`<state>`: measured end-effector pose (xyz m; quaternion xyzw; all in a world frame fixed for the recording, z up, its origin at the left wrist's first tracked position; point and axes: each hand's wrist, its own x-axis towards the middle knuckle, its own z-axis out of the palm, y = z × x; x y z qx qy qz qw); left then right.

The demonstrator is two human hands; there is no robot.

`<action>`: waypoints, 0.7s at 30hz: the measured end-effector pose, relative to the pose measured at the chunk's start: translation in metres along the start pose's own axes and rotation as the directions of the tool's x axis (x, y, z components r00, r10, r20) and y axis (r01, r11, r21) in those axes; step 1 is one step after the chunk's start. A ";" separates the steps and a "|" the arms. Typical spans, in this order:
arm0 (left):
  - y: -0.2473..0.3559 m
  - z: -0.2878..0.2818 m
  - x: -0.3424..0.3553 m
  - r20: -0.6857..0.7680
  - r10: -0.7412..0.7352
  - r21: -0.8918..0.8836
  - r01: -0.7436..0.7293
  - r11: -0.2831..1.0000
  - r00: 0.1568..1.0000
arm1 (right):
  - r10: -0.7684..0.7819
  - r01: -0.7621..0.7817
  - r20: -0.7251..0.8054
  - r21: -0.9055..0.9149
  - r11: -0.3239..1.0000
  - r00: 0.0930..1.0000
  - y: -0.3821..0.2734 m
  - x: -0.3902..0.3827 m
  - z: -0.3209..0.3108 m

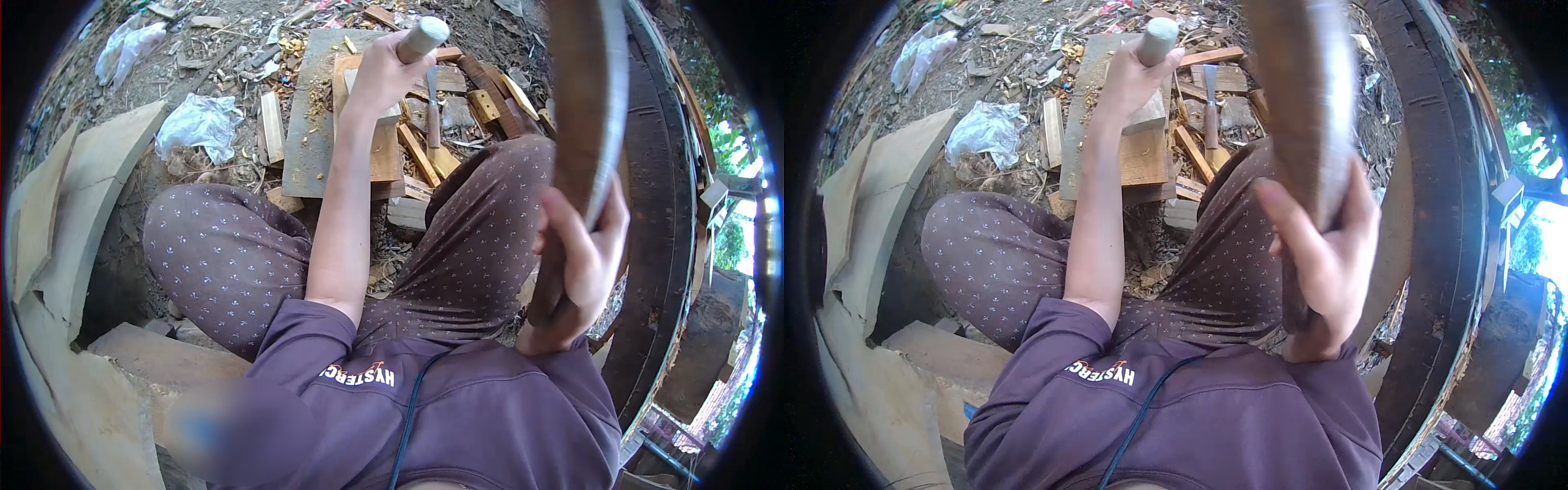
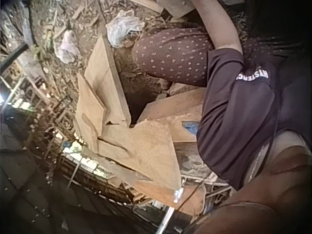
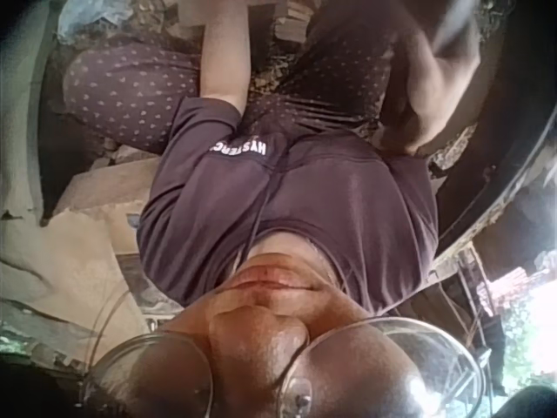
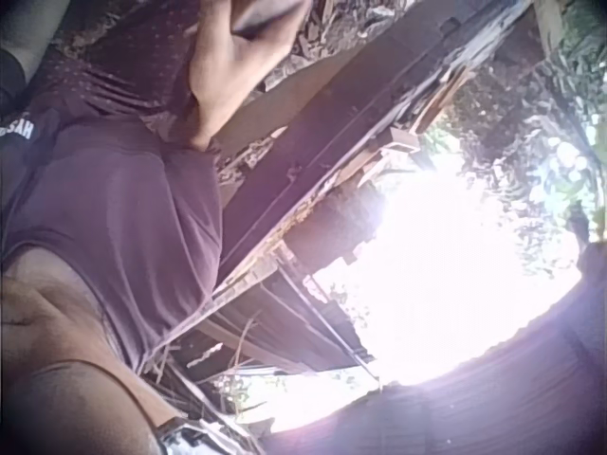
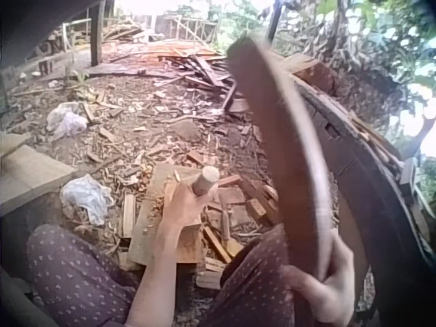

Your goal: Using a chisel and a wooden mallet to carve or shape a piece of wood.

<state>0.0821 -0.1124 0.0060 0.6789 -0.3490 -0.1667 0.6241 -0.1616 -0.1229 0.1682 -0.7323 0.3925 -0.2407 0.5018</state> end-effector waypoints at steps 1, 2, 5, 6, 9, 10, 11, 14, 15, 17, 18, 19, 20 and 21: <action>0.000 0.002 0.000 -0.012 0.048 0.015 -0.048 0.999 0.999 | -0.045 0.046 -0.012 0.107 0.993 0.999 0.000 -0.002 0.000; 0.000 0.004 0.000 -0.023 0.096 0.032 -0.095 0.995 0.995 | -0.087 0.091 -0.030 0.213 0.973 0.996 0.000 -0.004 0.000; -0.006 0.003 0.003 -0.026 0.067 -0.030 -0.068 0.997 0.997 | 0.014 -0.013 0.052 -0.033 0.999 0.999 0.009 -0.007 0.013; -0.009 0.000 0.002 -0.013 0.045 -0.049 -0.046 0.998 0.999 | 0.112 -0.089 0.107 -0.206 0.975 0.988 0.013 -0.002 0.018; -0.021 0.014 0.006 -0.027 0.114 -0.076 -0.116 0.990 0.993 | 0.011 0.069 0.192 -0.406 0.911 0.981 0.022 0.012 0.024; -0.016 0.019 0.004 -0.011 0.127 -0.060 -0.127 0.990 0.992 | 0.047 0.028 0.193 -0.368 0.929 0.980 0.011 0.011 0.016; -0.012 0.019 0.007 0.025 0.116 -0.042 -0.115 0.992 0.993 | -0.091 0.133 0.134 -0.355 0.925 0.987 0.010 0.015 0.009; -0.007 0.010 0.001 -0.047 0.077 -0.017 -0.078 0.997 0.996 | -0.069 0.069 0.008 -0.070 0.995 0.998 -0.008 0.010 0.007; -0.001 0.009 0.002 -0.026 0.045 -0.073 -0.047 0.996 0.999 | -0.082 0.082 -0.009 0.064 0.995 0.997 -0.010 0.006 0.010; 0.001 0.005 0.003 -0.046 0.069 -0.081 -0.073 0.994 0.997 | -0.045 0.042 0.099 0.037 0.998 0.994 0.013 0.003 0.015; -0.004 0.006 0.001 -0.042 0.081 -0.090 -0.085 0.992 0.996 | 0.027 -0.023 0.149 -0.030 0.999 0.989 0.020 0.001 0.021; -0.009 0.007 0.003 -0.069 0.125 -0.092 -0.131 0.987 0.990 | 0.135 -0.098 0.201 -0.184 0.978 0.970 0.025 0.005 0.021; -0.014 0.008 0.002 -0.084 0.122 -0.092 -0.129 0.987 0.989 | 0.047 0.033 0.215 -0.355 0.934 0.975 0.027 0.009 0.026; -0.014 0.010 0.002 -0.055 0.115 -0.091 -0.120 0.989 0.992 | 0.096 -0.043 0.191 -0.265 0.963 0.977 0.021 0.008 0.024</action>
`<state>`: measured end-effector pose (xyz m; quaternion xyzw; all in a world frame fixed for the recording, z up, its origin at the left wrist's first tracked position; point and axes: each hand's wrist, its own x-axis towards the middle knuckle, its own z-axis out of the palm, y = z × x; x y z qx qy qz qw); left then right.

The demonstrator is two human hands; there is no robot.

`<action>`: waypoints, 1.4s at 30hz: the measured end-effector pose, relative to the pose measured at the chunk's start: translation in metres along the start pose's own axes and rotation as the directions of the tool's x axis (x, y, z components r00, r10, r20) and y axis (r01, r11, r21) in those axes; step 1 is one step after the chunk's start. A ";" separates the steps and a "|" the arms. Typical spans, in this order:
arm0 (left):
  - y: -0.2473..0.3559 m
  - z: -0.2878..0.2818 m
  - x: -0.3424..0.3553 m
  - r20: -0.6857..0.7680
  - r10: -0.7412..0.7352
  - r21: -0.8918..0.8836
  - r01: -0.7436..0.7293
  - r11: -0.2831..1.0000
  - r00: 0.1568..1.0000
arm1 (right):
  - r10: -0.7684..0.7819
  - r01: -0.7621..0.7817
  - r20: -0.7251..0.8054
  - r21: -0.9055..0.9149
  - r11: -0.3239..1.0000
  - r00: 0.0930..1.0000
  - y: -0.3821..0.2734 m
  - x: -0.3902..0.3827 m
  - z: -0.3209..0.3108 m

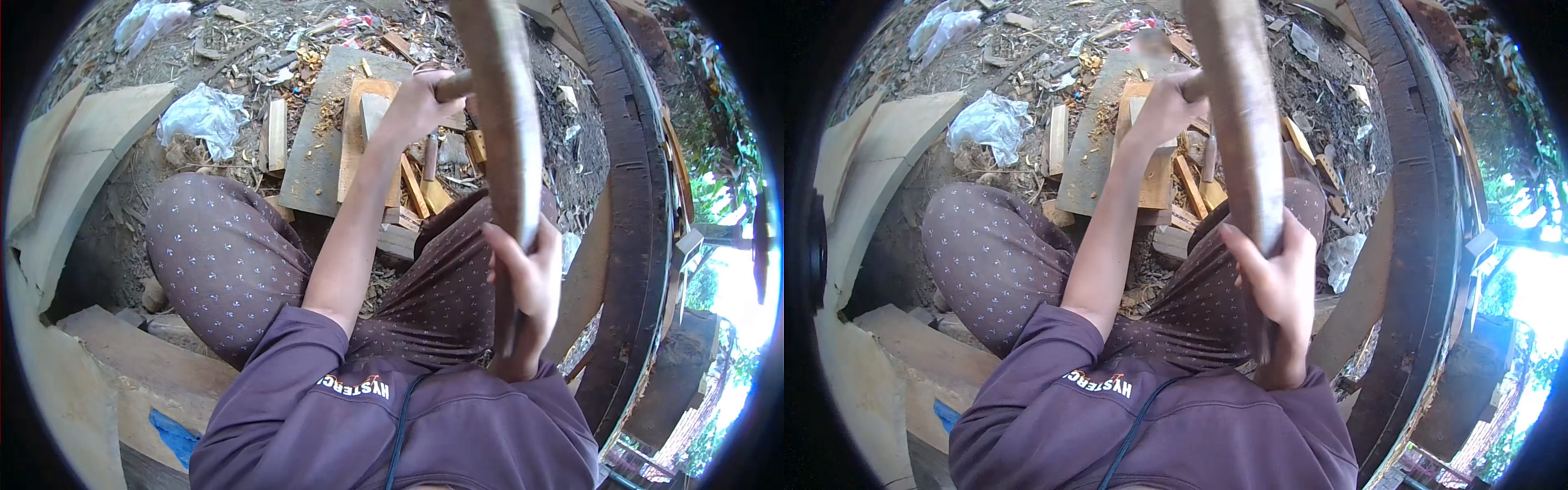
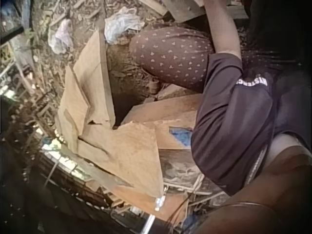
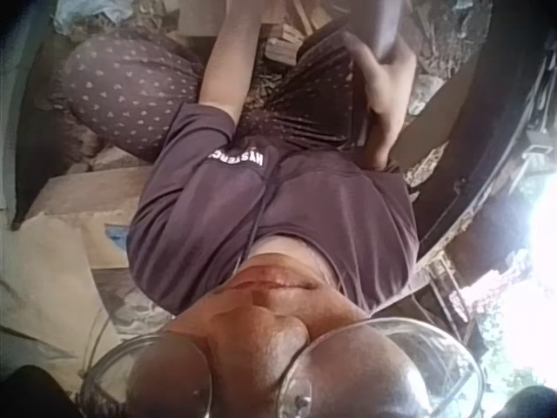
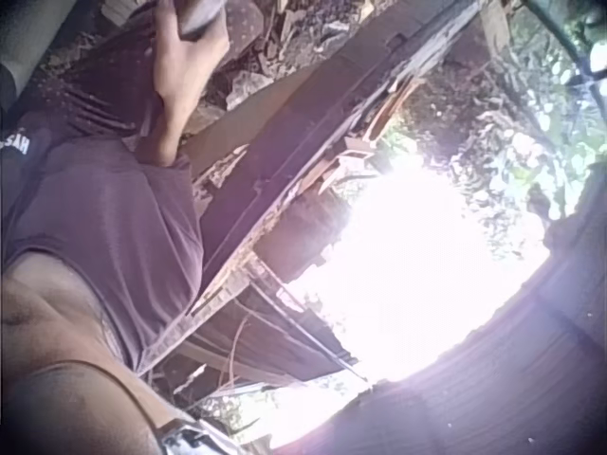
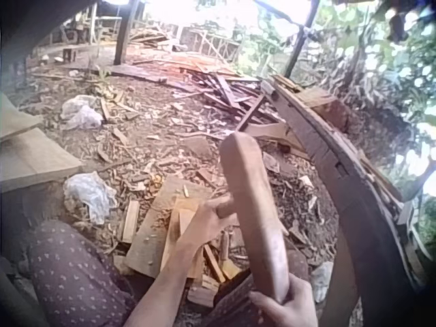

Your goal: Using a chisel and a wooden mallet to carve or shape a piece of wood.

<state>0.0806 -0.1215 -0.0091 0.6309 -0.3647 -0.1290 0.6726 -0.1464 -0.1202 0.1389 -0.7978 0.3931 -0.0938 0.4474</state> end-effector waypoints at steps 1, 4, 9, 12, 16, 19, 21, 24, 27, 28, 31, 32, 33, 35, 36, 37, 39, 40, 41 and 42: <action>-0.001 0.002 0.000 0.021 -0.011 0.005 0.011 1.000 1.000 | 0.050 -0.050 0.002 0.108 0.993 0.999 -0.008 -0.005 -0.006; 0.000 0.002 0.001 -0.035 0.001 0.043 0.000 0.999 0.999 | -0.078 0.128 -0.177 0.288 0.949 0.981 -0.015 -0.010 -0.011; 0.006 0.003 -0.002 -0.108 -0.008 0.057 0.015 0.998 0.994 | 0.082 -0.075 -0.032 0.184 0.980 0.996 -0.003 -0.012 -0.004; 0.007 0.005 -0.004 -0.189 -0.024 0.053 0.035 0.998 0.982 | 0.083 -0.082 0.003 0.165 0.983 0.997 0.003 -0.007 -0.011; 0.008 0.005 -0.002 -0.300 0.001 0.012 0.002 1.000 0.954 | -0.038 0.074 -0.131 0.281 0.957 0.991 -0.001 0.001 -0.010; 0.012 0.007 -0.001 -0.325 0.016 0.007 -0.015 1.000 0.946 | -0.089 0.136 -0.160 0.311 0.941 0.983 0.006 0.011 -0.012; 0.015 0.005 0.001 -0.331 0.038 0.016 -0.035 0.999 0.943 | -0.108 0.158 -0.167 0.328 0.931 0.980 0.011 0.017 -0.009; 0.024 -0.005 0.008 -0.397 0.203 0.087 -0.183 0.979 0.895 | -0.062 0.088 -0.081 0.385 0.919 0.995 0.025 0.029 -0.002; 0.051 -0.035 0.010 -0.071 -0.038 -0.467 0.000 0.884 0.997 | 0.050 -0.046 -0.003 0.349 0.936 0.999 0.034 0.035 0.000; 0.065 -0.052 0.010 -0.073 -0.017 -0.420 -0.015 0.907 0.997 | 0.049 -0.061 0.044 0.319 0.946 0.998 0.033 0.037 -0.001; 0.047 -0.083 0.007 -0.093 0.034 -0.312 -0.061 0.948 0.995 | 0.069 -0.086 0.067 0.298 0.951 0.995 0.031 0.042 0.007; 0.037 -0.093 0.007 -0.097 0.016 -0.222 -0.037 0.974 0.995 | 0.076 -0.098 0.080 0.315 0.944 0.994 0.032 0.043 0.008; 0.027 -0.098 0.007 -0.103 -0.002 -0.132 -0.011 0.991 0.995 | 0.092 -0.110 0.071 0.321 0.941 0.993 0.032 0.043 0.008; 0.010 -0.091 0.009 -0.118 0.016 -0.176 -0.036 0.984 0.993 | 0.058 -0.102 0.136 0.339 0.935 0.989 0.028 0.045 0.007; 0.007 -0.085 0.010 -0.151 0.036 -0.218 -0.069 0.974 0.988 | 0.054 -0.106 0.154 0.347 0.932 0.987 0.029 0.046 0.006; 0.004 -0.081 0.011 -0.136 0.031 -0.220 -0.060 0.974 0.990 | 0.067 -0.115 0.147 0.354 0.928 0.987 0.030 0.047 0.005; 0.003 -0.073 0.011 -0.229 0.061 -0.177 -0.103 0.979 0.972 | 0.064 -0.114 0.150 0.359 0.926 0.987 0.034 0.049 0.004; 0.005 -0.072 0.009 -0.247 0.015 -0.169 -0.059 0.984 0.969 | 0.068 -0.118 0.151 0.356 0.927 0.986 0.035 0.050 0.004; 0.007 -0.071 0.011 -0.235 0.008 -0.169 -0.049 0.984 0.972 | 0.080 -0.130 0.148 0.362 0.923 0.986 0.036 0.051 0.003; 0.008 -0.072 0.011 -0.239 0.043 -0.143 -0.079 0.987 0.970 | 0.086 -0.137 0.154 0.363 0.922 0.984 0.035 0.052 0.003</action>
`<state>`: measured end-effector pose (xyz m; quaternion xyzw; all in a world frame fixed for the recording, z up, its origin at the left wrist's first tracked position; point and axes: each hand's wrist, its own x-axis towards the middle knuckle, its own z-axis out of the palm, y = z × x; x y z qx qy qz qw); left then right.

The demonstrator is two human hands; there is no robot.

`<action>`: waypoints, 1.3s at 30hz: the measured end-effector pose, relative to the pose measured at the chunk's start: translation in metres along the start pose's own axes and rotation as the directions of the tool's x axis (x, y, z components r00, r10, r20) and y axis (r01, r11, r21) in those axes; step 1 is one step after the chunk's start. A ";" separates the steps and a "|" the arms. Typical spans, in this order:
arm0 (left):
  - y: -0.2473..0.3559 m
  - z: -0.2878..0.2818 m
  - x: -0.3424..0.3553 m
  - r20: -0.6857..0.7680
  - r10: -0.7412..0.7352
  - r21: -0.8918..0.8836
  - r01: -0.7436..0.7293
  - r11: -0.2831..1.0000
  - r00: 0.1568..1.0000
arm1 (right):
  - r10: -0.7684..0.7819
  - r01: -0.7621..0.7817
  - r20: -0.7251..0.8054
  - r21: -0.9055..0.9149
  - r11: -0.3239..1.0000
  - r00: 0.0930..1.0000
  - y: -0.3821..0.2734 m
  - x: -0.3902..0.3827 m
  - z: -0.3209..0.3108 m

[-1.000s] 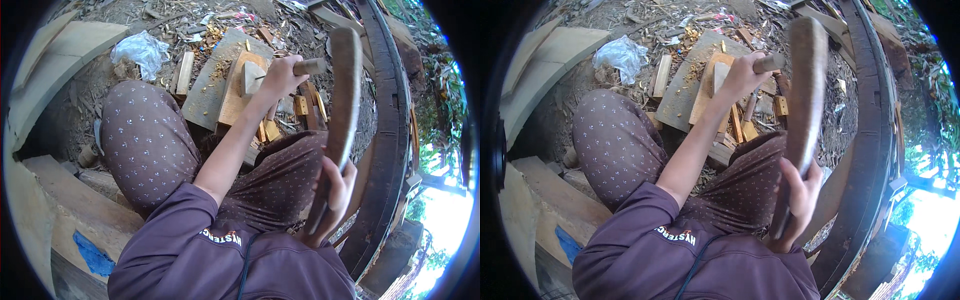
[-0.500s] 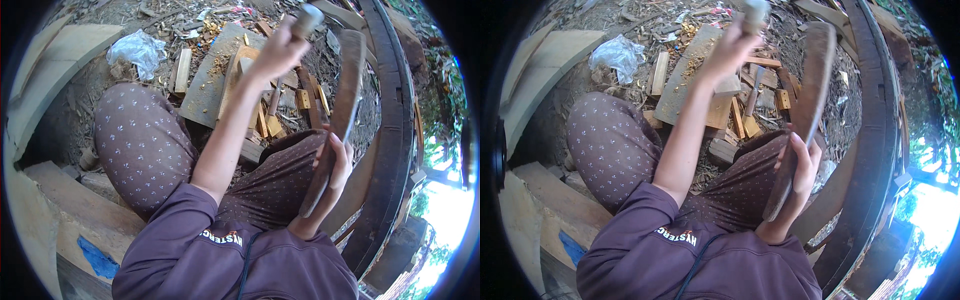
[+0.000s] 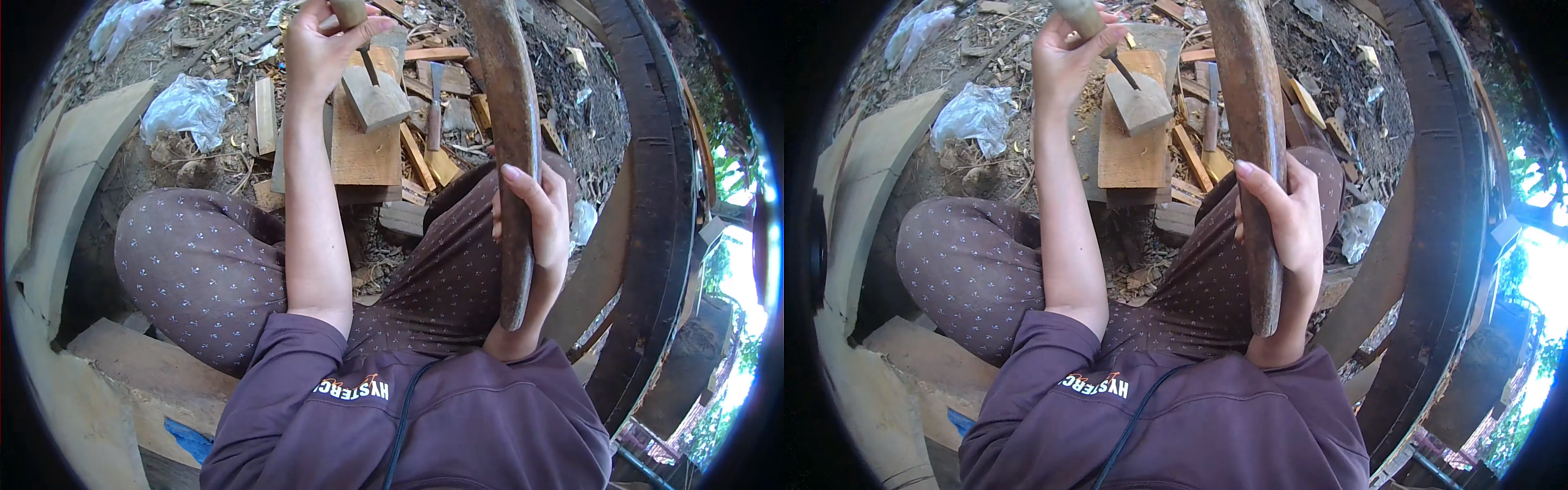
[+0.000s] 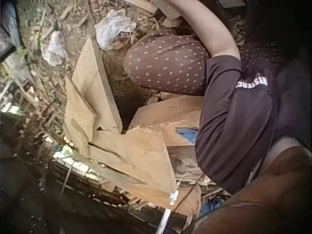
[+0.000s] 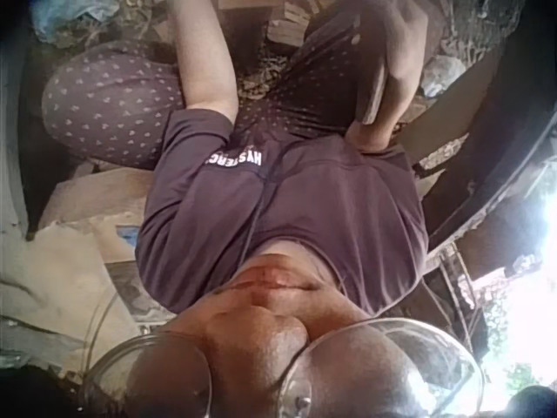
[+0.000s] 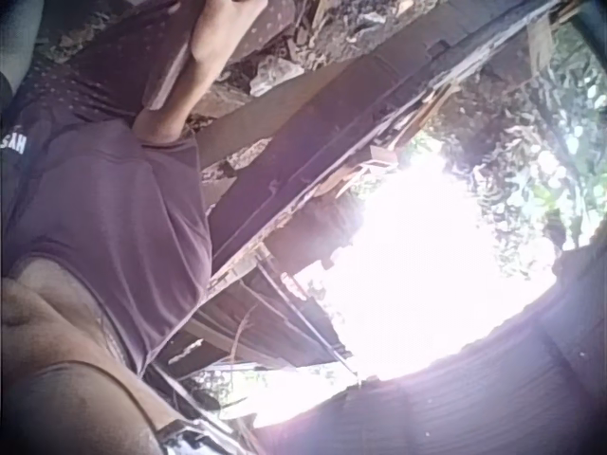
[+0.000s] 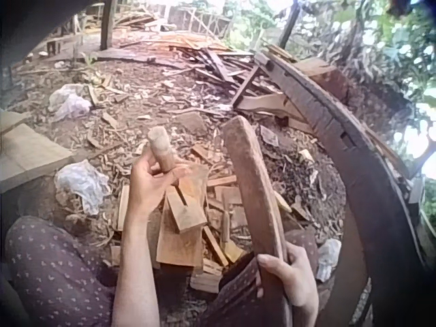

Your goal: Using a chisel and a wooden mallet to carve or shape a piece of wood.

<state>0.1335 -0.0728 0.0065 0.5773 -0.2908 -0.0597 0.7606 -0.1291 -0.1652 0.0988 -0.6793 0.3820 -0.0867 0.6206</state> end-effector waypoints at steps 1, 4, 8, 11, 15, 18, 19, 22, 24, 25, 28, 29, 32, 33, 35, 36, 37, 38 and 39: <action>0.000 0.000 0.000 0.001 0.037 0.018 -0.037 0.999 0.999 | 0.007 -0.007 0.003 0.002 1.000 1.000 0.000 0.001 0.000; -0.001 0.005 -0.001 -0.020 0.060 0.048 -0.059 0.997 0.998 | 0.012 -0.012 0.010 0.032 0.999 1.000 0.000 0.004 0.000; -0.008 0.009 -0.002 -0.037 0.052 0.131 -0.046 0.990 0.998 | 0.020 -0.021 0.027 0.052 0.998 0.999 -0.001 0.005 0.002; -0.005 0.009 -0.003 0.001 0.013 0.104 -0.013 0.994 1.000 | 0.025 -0.026 0.038 0.030 0.999 0.999 0.002 0.007 0.002; 0.001 0.014 -0.005 0.030 0.011 0.109 -0.014 0.994 0.999 | 0.023 -0.026 0.054 0.040 0.999 0.998 0.000 0.007 0.006; 0.002 0.016 -0.006 0.013 0.065 0.123 -0.066 0.990 0.998 | 0.020 -0.022 0.060 0.047 0.999 0.998 0.000 0.009 0.007; 0.004 0.016 -0.007 0.014 0.065 0.127 -0.067 0.990 0.998 | 0.019 -0.022 0.062 0.051 0.998 0.998 -0.001 0.009 0.007; 0.008 0.020 -0.009 0.041 0.040 0.147 -0.046 0.988 0.998 | 0.020 -0.022 0.071 0.031 0.999 0.997 -0.001 0.009 0.005; 0.010 0.025 -0.009 0.045 -0.038 0.162 0.031 0.986 0.998 | 0.025 -0.027 0.058 0.049 0.998 0.998 0.002 0.010 0.003; 0.009 0.024 -0.009 0.046 -0.038 0.163 0.030 0.986 0.998 | 0.024 -0.027 0.059 0.051 0.998 0.998 0.001 0.010 0.004; 0.008 0.022 -0.009 0.068 -0.035 0.153 0.024 0.988 0.997 | 0.025 -0.027 0.051 0.034 0.999 0.998 -0.001 0.009 0.006; 0.008 0.023 -0.011 0.055 -0.035 0.152 0.026 0.988 0.998 | 0.028 -0.030 0.056 0.034 0.999 0.998 0.000 0.009 0.006; 0.007 0.027 -0.011 0.042 -0.022 0.155 0.015 0.988 0.999 | 0.034 -0.035 0.049 0.034 0.999 0.998 -0.001 0.008 0.007; 0.006 0.028 -0.012 0.038 -0.016 0.163 0.010 0.987 0.999 | 0.042 -0.043 0.042 0.032 0.999 0.998 -0.002 0.008 0.007; 0.005 0.026 -0.012 0.039 -0.029 0.143 0.023 0.989 0.999 | 0.039 -0.041 0.059 0.038 0.998 0.997 0.000 0.009 0.008; 0.006 0.026 -0.012 0.042 -0.044 0.119 0.039 0.992 0.998 | 0.038 -0.041 0.071 0.041 0.998 0.997 0.000 0.010 0.008; 0.006 0.027 -0.012 0.043 -0.044 0.117 0.039 0.992 0.998 | 0.039 -0.042 0.069 0.041 0.998 0.997 0.000 0.010 0.007; 0.007 0.027 -0.012 0.049 -0.061 0.117 0.055 0.992 0.997 | 0.039 -0.042 0.064 0.038 0.998 0.997 0.000 0.010 0.007; 0.009 0.026 -0.012 0.054 -0.079 0.119 0.072 0.990 0.995 | 0.040 -0.043 0.061 0.037 0.998 0.997 0.000 0.010 0.007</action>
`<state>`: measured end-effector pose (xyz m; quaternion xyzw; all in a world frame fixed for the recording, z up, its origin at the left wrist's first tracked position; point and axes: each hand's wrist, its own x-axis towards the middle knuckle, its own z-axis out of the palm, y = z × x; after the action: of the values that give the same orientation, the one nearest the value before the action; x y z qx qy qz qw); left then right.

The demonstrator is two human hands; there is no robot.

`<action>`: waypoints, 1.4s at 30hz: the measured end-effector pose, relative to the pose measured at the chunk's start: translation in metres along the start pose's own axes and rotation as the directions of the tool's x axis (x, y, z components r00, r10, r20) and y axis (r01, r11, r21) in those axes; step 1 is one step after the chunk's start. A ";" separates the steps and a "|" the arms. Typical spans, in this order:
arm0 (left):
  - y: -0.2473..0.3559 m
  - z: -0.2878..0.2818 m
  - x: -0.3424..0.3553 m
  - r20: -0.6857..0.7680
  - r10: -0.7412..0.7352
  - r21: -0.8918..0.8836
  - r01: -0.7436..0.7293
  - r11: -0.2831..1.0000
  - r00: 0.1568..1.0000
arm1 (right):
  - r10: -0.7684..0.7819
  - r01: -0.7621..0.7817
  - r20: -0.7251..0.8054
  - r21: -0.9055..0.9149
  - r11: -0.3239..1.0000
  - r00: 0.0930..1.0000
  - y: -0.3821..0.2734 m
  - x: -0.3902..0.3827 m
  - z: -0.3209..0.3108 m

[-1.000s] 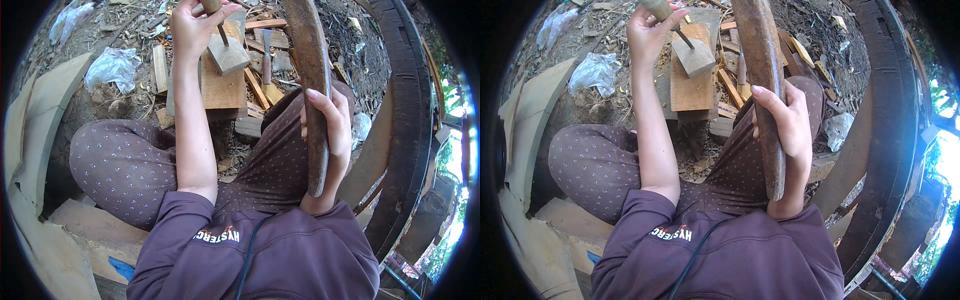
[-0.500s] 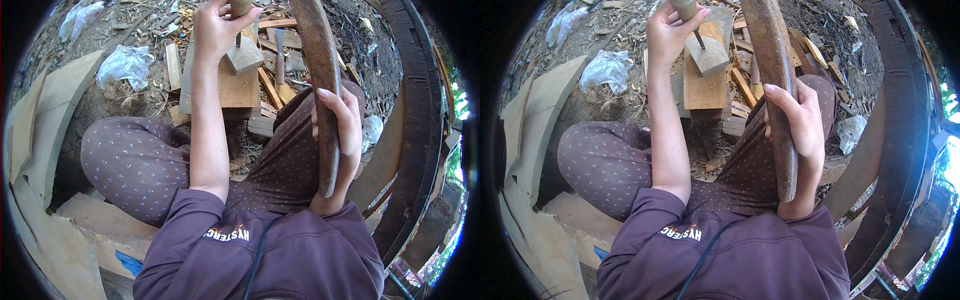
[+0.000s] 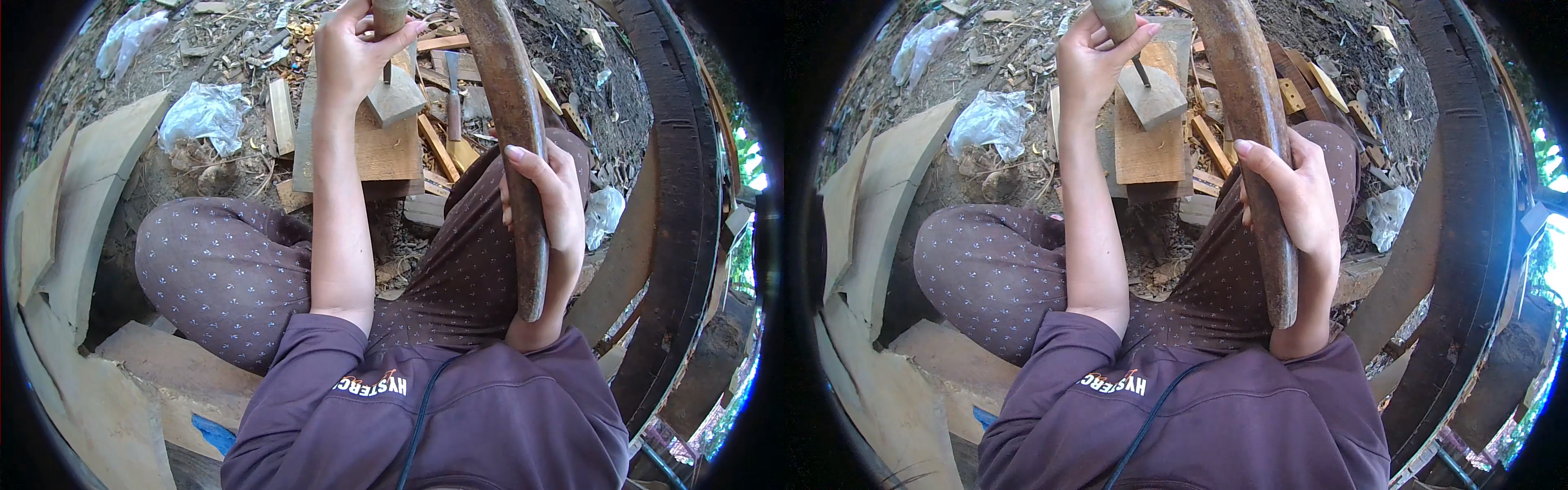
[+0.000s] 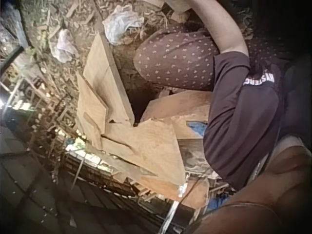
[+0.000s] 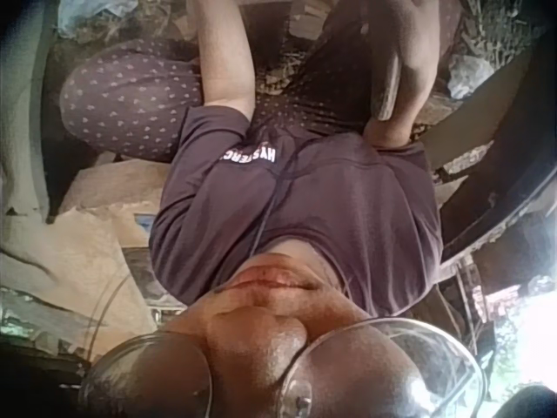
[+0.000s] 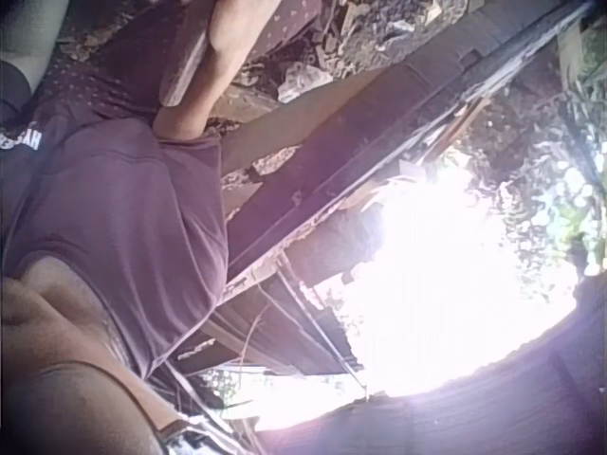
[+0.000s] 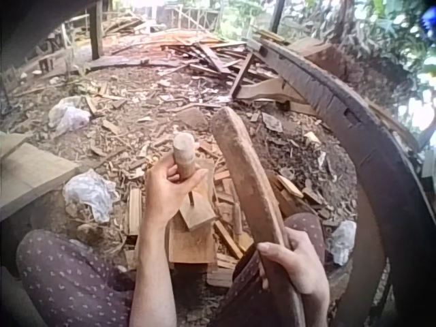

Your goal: Using a chisel and a wooden mallet to carve or shape a piece of wood.

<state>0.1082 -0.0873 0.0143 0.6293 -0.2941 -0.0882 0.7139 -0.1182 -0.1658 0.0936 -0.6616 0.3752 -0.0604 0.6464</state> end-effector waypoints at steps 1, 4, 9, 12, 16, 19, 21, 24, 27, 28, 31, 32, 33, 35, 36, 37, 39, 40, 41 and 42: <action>-0.001 -0.001 0.000 0.000 -0.001 0.000 0.001 1.000 1.000 | 0.001 -0.001 0.000 0.000 1.000 1.000 0.000 0.000 0.000; -0.004 -0.004 0.002 0.002 0.004 0.094 -0.004 0.996 1.000 | -0.006 0.006 0.006 -0.001 1.000 1.000 -0.002 -0.001 0.001; -0.005 -0.008 0.003 -0.037 0.059 0.089 -0.056 0.995 0.998 | -0.016 0.016 0.005 -0.012 1.000 1.000 0.000 0.001 0.000; -0.001 -0.006 0.003 -0.032 0.102 0.113 -0.098 0.989 0.994 | -0.013 0.013 0.003 -0.004 1.000 1.000 0.001 0.001 -0.001; 0.001 -0.006 0.003 -0.015 0.088 0.136 -0.085 0.987 0.996 | -0.020 0.020 -0.003 -0.006 1.000 1.000 0.001 0.001 0.001; -0.012 -0.010 0.003 -0.030 0.135 0.198 -0.126 0.972 0.990 | -0.007 0.007 -0.010 -0.017 1.000 1.000 0.001 0.001 0.002; -0.017 -0.009 0.001 0.012 0.196 0.177 -0.195 0.965 0.981 | -0.006 0.005 -0.007 -0.012 1.000 1.000 0.000 0.001 0.002; -0.019 -0.011 0.001 0.053 0.208 0.134 -0.214 0.968 0.977 | -0.009 0.009 -0.003 -0.012 1.000 1.000 0.002 0.002 0.001; -0.019 -0.013 0.000 0.060 0.147 0.066 -0.151 0.986 0.987 | -0.012 0.012 0.001 -0.015 1.000 1.000 0.003 0.002 0.000; -0.018 -0.013 0.000 0.060 0.132 0.019 -0.134 0.991 0.989 | -0.008 0.008 0.008 -0.013 1.000 1.000 0.003 0.002 0.000; -0.017 -0.013 0.001 0.056 0.170 0.071 -0.174 0.982 0.984 | -0.012 0.013 0.025 -0.016 1.000 1.000 0.001 0.002 0.001; -0.016 -0.013 0.001 0.064 0.155 0.070 -0.159 0.985 0.986 | -0.012 0.012 0.023 -0.015 1.000 1.000 0.002 0.002 0.001; -0.017 -0.013 0.001 0.065 0.155 0.071 -0.160 0.985 0.986 | -0.016 0.016 0.021 -0.015 1.000 1.000 0.002 0.003 0.001; -0.018 -0.012 0.000 0.007 0.168 0.022 -0.168 0.986 0.986 | -0.020 0.021 0.019 -0.015 1.000 1.000 0.002 0.003 0.001; -0.019 -0.012 0.000 0.008 0.167 0.023 -0.167 0.986 0.986 | -0.012 0.013 0.022 -0.027 1.000 1.000 0.001 0.003 0.001; -0.019 -0.013 0.000 0.012 0.159 0.015 -0.159 0.987 0.987 | -0.003 0.005 0.026 -0.040 0.999 1.000 0.001 0.003 0.001; -0.019 -0.013 0.000 0.018 0.150 0.008 -0.150 0.989 0.989 | -0.011 0.012 0.026 -0.040 0.999 1.000 0.002 0.003 0.002; -0.019 -0.013 0.000 0.035 0.182 0.051 -0.184 0.982 0.983 | -0.018 0.019 0.027 -0.041 0.999 0.999 0.002 0.004 0.003; -0.019 -0.013 0.001 0.053 0.214 0.094 -0.218 0.971 0.975 | -0.017 0.018 0.026 -0.040 0.999 1.000 0.002 0.004 0.003; -0.017 -0.009 0.000 0.055 0.211 0.092 -0.216 0.972 0.976 | -0.016 0.018 0.036 -0.029 0.999 0.999 0.002 0.004 0.002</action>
<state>0.1169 -0.0827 -0.0025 0.6260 -0.3800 -0.0105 0.6809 -0.1148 -0.1662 0.0892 -0.6752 0.3587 -0.0484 0.6428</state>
